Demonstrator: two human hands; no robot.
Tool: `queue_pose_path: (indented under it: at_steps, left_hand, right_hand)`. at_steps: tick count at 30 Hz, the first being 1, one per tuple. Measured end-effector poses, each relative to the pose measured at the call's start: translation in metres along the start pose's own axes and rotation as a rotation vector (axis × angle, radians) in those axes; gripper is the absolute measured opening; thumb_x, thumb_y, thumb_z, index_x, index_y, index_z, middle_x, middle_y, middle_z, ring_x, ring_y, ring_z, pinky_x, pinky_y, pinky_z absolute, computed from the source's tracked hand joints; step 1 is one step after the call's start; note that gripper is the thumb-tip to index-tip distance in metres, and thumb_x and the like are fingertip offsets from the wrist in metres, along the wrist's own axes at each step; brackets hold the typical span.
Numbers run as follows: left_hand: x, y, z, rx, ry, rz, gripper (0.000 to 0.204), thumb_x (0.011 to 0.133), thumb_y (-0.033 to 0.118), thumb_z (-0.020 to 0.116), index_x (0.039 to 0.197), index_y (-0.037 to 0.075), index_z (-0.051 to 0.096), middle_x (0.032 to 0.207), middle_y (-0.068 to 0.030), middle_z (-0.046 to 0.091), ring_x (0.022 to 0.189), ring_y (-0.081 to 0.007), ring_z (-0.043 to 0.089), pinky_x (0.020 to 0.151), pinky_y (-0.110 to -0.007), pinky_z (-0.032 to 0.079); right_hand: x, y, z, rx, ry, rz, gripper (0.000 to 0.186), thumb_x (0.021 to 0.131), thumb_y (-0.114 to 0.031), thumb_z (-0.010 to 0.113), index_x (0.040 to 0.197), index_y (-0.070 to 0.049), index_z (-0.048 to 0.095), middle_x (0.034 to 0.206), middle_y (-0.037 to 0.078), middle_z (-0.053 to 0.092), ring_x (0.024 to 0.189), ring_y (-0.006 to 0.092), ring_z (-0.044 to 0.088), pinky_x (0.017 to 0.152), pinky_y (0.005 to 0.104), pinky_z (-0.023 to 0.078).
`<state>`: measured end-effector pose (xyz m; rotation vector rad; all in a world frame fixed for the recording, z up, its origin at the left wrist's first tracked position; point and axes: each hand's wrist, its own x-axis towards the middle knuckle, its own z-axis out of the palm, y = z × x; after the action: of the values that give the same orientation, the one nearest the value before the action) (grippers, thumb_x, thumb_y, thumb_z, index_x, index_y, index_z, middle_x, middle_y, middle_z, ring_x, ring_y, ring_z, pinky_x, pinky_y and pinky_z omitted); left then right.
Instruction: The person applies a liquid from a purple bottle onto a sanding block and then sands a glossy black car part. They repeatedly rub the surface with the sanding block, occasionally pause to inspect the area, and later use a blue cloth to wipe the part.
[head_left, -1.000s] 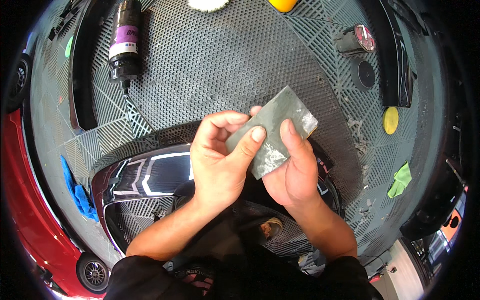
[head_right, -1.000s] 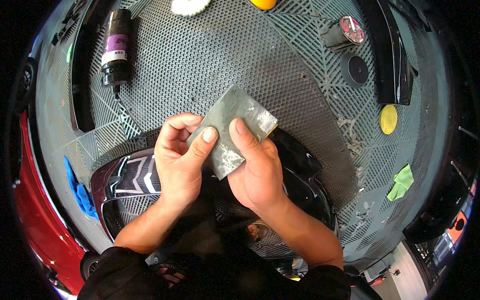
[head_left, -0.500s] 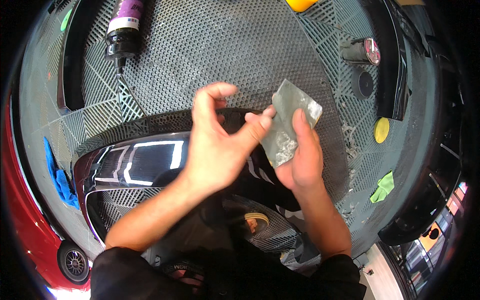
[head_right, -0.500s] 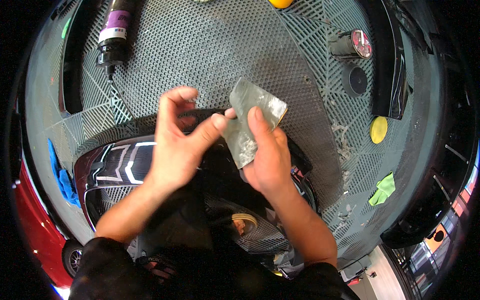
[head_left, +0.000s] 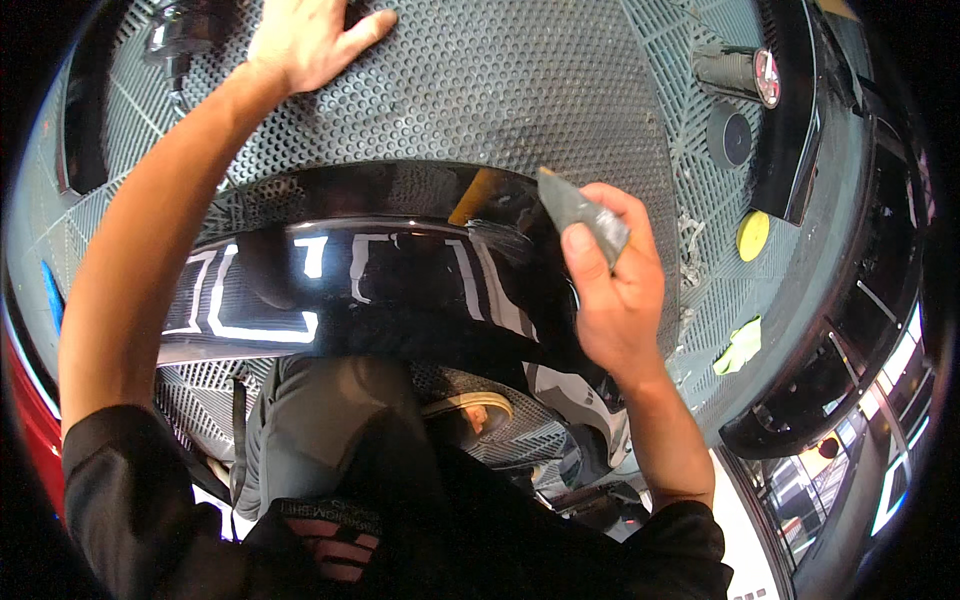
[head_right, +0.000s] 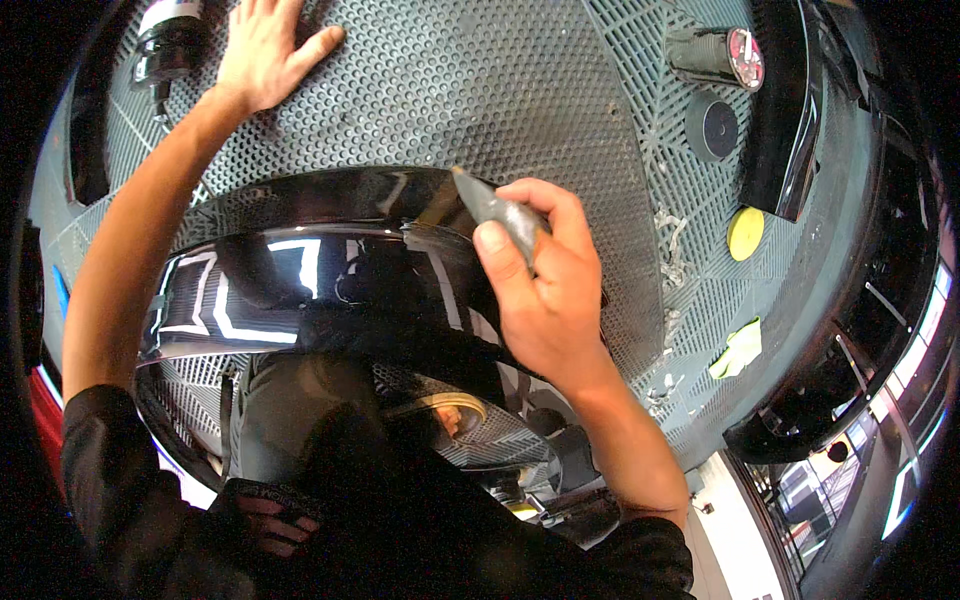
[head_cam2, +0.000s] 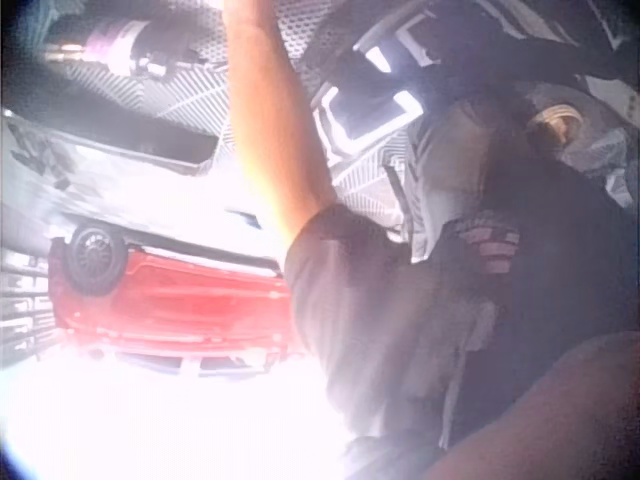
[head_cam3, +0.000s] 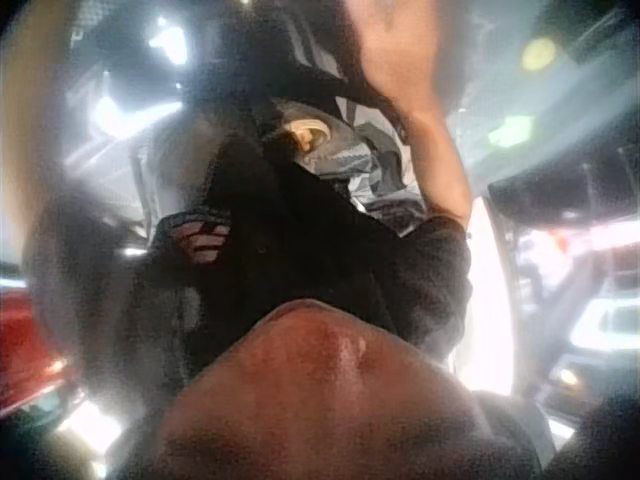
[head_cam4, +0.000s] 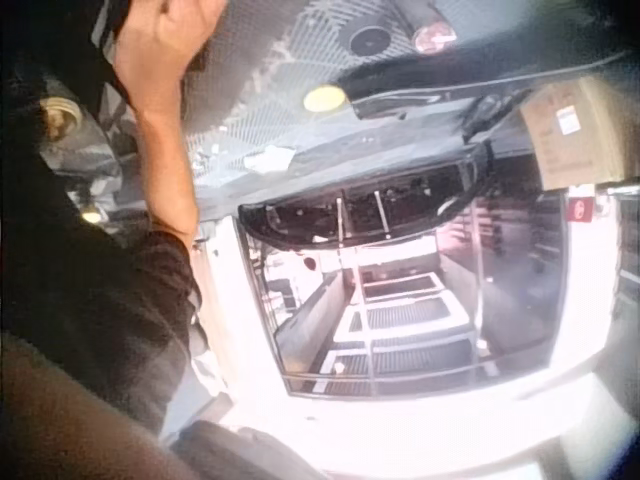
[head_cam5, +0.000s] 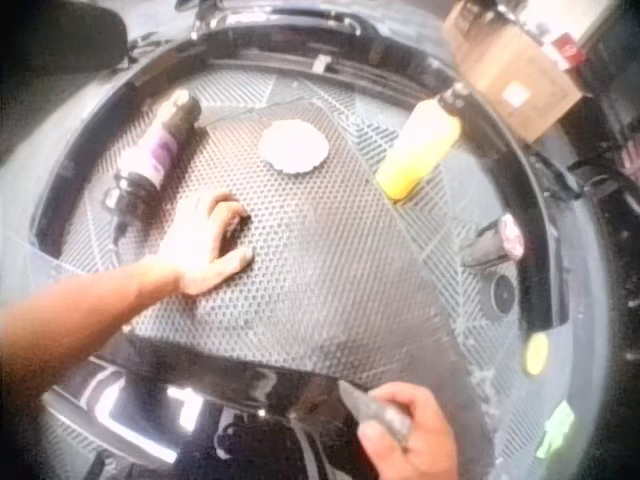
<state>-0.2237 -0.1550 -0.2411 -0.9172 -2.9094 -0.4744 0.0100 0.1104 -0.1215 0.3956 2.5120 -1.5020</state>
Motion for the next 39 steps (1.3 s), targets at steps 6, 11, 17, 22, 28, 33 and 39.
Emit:
queue_pose_path:
  at_steps: [6,11,17,22,28,33,39]
  left_hand:
    - [-0.003,-0.007,0.003,0.0,0.034,0.034,0.067,0.079,0.045,0.07,0.129,0.003,0.055,0.136,-0.0254,0.047,0.13,-0.0448,0.042,0.114,-0.055,0.033]
    - [0.0,-0.004,-0.002,0.016,-0.008,0.018,0.069,0.08,0.049,0.066,0.129,0.003,0.054,0.135,-0.0255,0.046,0.129,-0.0436,0.042,0.113,-0.056,0.033]
    - [0.001,-0.004,0.003,0.052,0.005,0.043,0.068,0.079,0.05,0.066,0.127,0.002,0.054,0.134,-0.0249,0.047,0.127,-0.0425,0.043,0.111,-0.057,0.034]
    - [0.001,-0.014,0.011,0.058,0.086,0.146,0.068,0.079,0.05,0.066,0.126,0.002,0.054,0.132,-0.0243,0.048,0.125,-0.0418,0.044,0.11,-0.055,0.035]
    - [-0.002,-0.019,0.014,0.081,0.097,0.162,0.069,0.081,0.053,0.065,0.126,0.003,0.055,0.132,-0.0239,0.048,0.124,-0.0413,0.045,0.108,-0.054,0.036]
    - [0.0,-0.022,0.017,0.099,0.101,0.181,0.069,0.084,0.057,0.061,0.126,0.003,0.054,0.133,-0.0241,0.048,0.124,-0.0414,0.044,0.108,-0.056,0.036]
    - [-0.002,-0.025,0.017,0.11,0.091,0.167,0.071,0.084,0.06,0.06,0.126,0.003,0.054,0.134,-0.0243,0.047,0.124,-0.0408,0.044,0.107,-0.056,0.036]
  right_hand:
    - [-0.016,0.007,0.008,-0.347,-0.119,-0.115,0.033,0.095,-0.023,0.068,0.122,-0.005,0.074,0.13,0.013,0.057,0.117,0.0328,0.052,0.103,0.0449,0.04]
    - [-0.025,0.013,0.011,-0.55,-0.141,-0.276,0.045,0.081,-0.021,0.081,0.124,-0.01,0.073,0.136,0.01,0.055,0.116,0.0326,0.049,0.101,0.0445,0.037]
    - [-0.02,0.015,0.018,-0.598,-0.161,-0.288,0.047,0.078,-0.021,0.083,0.123,-0.009,0.073,0.138,0.01,0.055,0.117,0.0324,0.048,0.101,0.0436,0.037]
    - [-0.007,0.005,0.028,-0.555,-0.223,-0.281,0.042,0.085,-0.022,0.076,0.124,-0.008,0.074,0.139,0.012,0.054,0.122,0.0335,0.047,0.106,0.0451,0.037]
    - [-0.017,0.016,0.004,-0.589,-0.295,-0.208,0.044,0.085,-0.019,0.071,0.128,-0.008,0.072,0.138,0.017,0.055,0.121,0.0365,0.049,0.107,0.0502,0.035]
    - [-0.006,0.01,0.029,-0.553,-0.253,-0.328,0.048,0.08,-0.027,0.077,0.125,-0.01,0.073,0.139,0.014,0.056,0.119,0.0355,0.049,0.104,0.05,0.036]
    - [-0.014,0.016,0.002,-0.608,-0.283,-0.249,0.045,0.086,-0.025,0.073,0.126,-0.007,0.073,0.135,0.018,0.058,0.117,0.0369,0.05,0.104,0.05,0.036]
